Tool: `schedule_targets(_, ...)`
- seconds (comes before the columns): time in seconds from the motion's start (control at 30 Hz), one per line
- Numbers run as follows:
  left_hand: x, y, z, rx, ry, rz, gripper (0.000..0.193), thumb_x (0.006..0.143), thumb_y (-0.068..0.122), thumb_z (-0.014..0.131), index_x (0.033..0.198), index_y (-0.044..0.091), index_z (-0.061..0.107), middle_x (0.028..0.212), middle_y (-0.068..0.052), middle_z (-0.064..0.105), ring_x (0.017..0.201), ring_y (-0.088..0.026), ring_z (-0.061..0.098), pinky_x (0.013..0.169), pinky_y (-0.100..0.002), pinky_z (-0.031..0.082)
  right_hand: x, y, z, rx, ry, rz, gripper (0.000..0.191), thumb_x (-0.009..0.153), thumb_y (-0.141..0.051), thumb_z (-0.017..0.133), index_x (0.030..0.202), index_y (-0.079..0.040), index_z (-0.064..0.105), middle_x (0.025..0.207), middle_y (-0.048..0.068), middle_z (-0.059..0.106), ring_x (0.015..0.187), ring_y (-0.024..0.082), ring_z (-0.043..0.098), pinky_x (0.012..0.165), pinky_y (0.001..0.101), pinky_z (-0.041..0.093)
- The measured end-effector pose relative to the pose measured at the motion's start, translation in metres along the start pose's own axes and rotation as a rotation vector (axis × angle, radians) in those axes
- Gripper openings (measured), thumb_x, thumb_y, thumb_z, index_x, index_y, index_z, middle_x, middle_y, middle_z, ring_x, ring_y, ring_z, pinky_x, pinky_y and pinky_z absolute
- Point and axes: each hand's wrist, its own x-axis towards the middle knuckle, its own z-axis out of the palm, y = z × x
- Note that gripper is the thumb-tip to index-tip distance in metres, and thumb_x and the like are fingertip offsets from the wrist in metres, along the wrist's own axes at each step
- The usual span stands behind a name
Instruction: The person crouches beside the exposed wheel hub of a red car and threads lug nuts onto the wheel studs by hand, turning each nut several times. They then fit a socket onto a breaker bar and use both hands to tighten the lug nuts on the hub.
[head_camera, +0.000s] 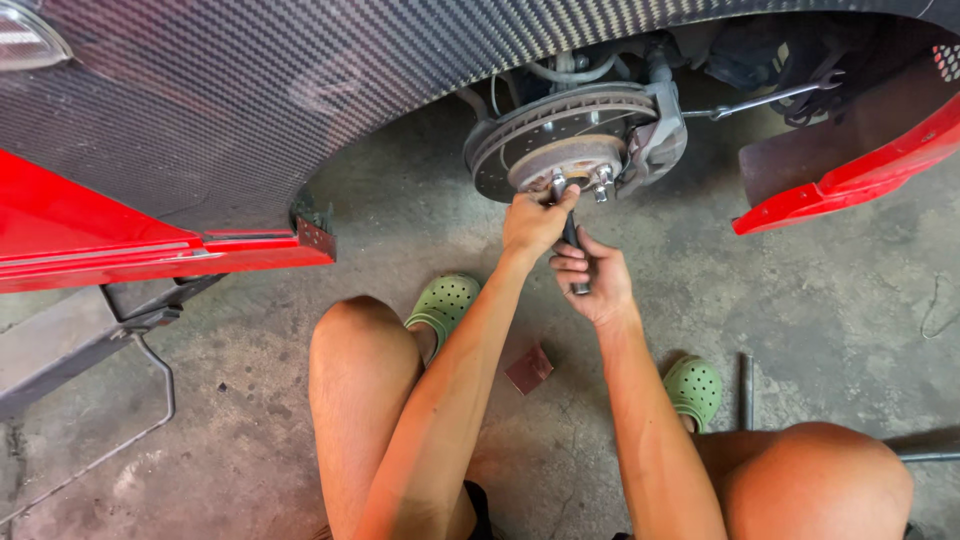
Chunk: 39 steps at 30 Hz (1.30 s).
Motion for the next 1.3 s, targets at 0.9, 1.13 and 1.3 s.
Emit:
schedule_targets(0.9,0.004,-0.017,0.006,-0.880,-0.312,-0.227,0.023,0.093,0.026,0.073,0.106,0.008,0.074,0.091,-0.005,0.069,0.058,-0.007,0.055,0.049,-0.023,0.039,0.014,0.015,0.029,-2.199,0.829,-0.548,0.048,0.112,-0.037,0.041,0.104,-0.001,0.072,0.099,0.034,0.068,0.091,0.054,0.064,0.080,0.0583,0.050)
schedule_targets(1.13,0.006,-0.009,0.002,-0.648,-0.229,-0.132,0.023,0.086,0.023,0.083,0.089,0.002,0.077,0.082,-0.007,0.073,0.065,-0.018,0.067,0.058,-0.033,0.056,-0.009,-0.008,0.010,-0.482,0.174,-0.019,0.033,0.111,-0.037,0.052,0.098,-0.007,0.058,0.073,0.004,0.052,0.060,0.017,0.049,0.050,0.0317,0.040)
schedule_targets(1.3,0.008,-0.008,-0.002,-0.594,-0.239,-0.180,0.020,0.090,0.024,0.075,0.097,0.005,0.079,0.082,-0.006,0.068,0.052,-0.011,0.051,0.043,-0.029,0.040,-0.004,0.000,0.002,-0.688,0.285,-0.185,0.037,0.110,-0.037,0.053,0.097,-0.005,0.065,0.076,0.012,0.060,0.067,0.029,0.058,0.057,0.0395,0.045)
